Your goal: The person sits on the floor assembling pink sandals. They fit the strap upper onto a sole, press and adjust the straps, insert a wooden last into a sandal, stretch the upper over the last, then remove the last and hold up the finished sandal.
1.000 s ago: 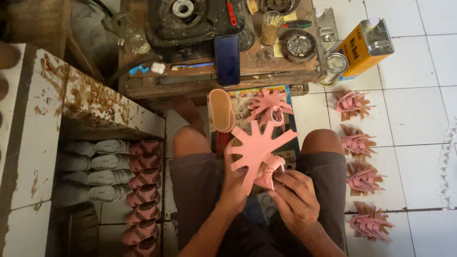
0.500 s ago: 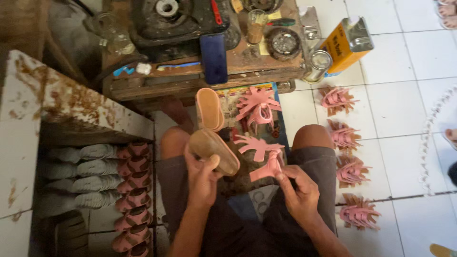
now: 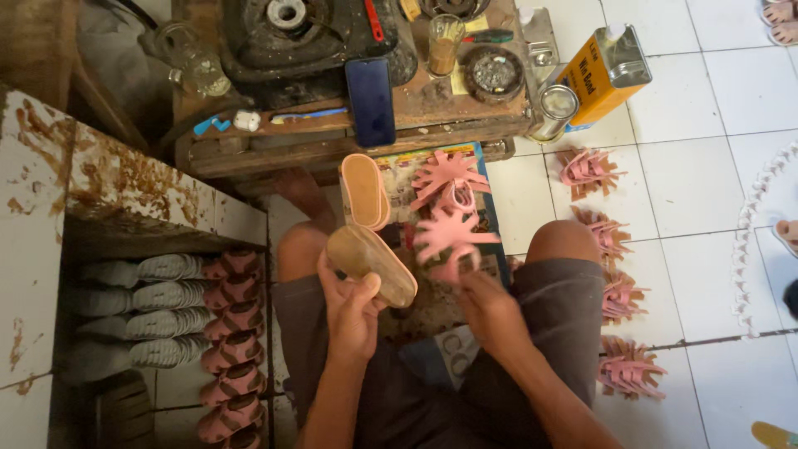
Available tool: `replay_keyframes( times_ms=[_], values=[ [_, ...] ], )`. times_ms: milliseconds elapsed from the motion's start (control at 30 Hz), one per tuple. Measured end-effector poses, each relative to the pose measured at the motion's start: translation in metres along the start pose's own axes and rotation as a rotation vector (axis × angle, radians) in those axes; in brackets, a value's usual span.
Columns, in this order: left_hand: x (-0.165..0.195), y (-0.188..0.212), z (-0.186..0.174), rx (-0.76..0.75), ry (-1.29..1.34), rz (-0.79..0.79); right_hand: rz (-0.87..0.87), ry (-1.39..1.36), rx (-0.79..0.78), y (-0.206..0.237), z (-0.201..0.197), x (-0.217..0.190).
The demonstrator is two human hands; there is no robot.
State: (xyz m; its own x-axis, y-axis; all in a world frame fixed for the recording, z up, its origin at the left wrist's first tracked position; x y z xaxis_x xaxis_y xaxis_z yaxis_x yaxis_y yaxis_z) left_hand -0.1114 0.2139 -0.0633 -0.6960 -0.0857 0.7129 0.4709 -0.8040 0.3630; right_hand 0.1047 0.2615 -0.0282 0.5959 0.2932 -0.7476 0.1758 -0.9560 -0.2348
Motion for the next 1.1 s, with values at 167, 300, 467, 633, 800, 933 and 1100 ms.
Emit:
replay_keyframes(
  times_ms=[167,300,467,633,800,933,1100],
  values=[
    [0.001,0.000,0.004,0.004,-0.051,0.044,-0.033,0.113,-0.316,0.006,0.035,0.007],
    [-0.004,0.000,0.003,0.038,-0.022,-0.038,-0.016,0.004,-0.112,-0.012,0.010,-0.004],
    [-0.007,0.001,0.011,-0.011,-0.038,-0.066,-0.024,0.178,-0.006,-0.078,-0.003,-0.013],
    [-0.010,0.002,0.022,-0.018,-0.112,-0.059,-0.281,0.255,-0.025,-0.137,0.009,-0.019],
    [-0.011,0.004,0.028,-0.004,-0.151,-0.103,-0.175,-0.094,0.001,-0.161,0.000,-0.004],
    [-0.015,0.003,0.035,-0.031,-0.206,-0.152,-0.093,-0.120,-0.089,-0.167,0.000,0.010],
    [-0.020,0.011,0.057,-0.205,-0.440,-0.083,0.131,-0.047,-0.287,-0.172,0.010,0.031]
  ],
)
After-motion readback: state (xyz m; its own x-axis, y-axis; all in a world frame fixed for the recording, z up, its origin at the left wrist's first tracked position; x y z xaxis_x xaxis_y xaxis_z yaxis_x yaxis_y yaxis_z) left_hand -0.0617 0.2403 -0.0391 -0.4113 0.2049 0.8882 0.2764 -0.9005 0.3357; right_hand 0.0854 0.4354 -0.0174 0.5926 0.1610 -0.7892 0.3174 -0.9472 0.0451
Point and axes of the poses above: each hand's wrist, its own y-axis away from the middle knuckle, its own z-axis out of the palm, x = y × z, the point moved 7 cm from there along -y, towards the middle knuckle, and after that the axes turned 12 degrees about x, right-handed, at the moved point
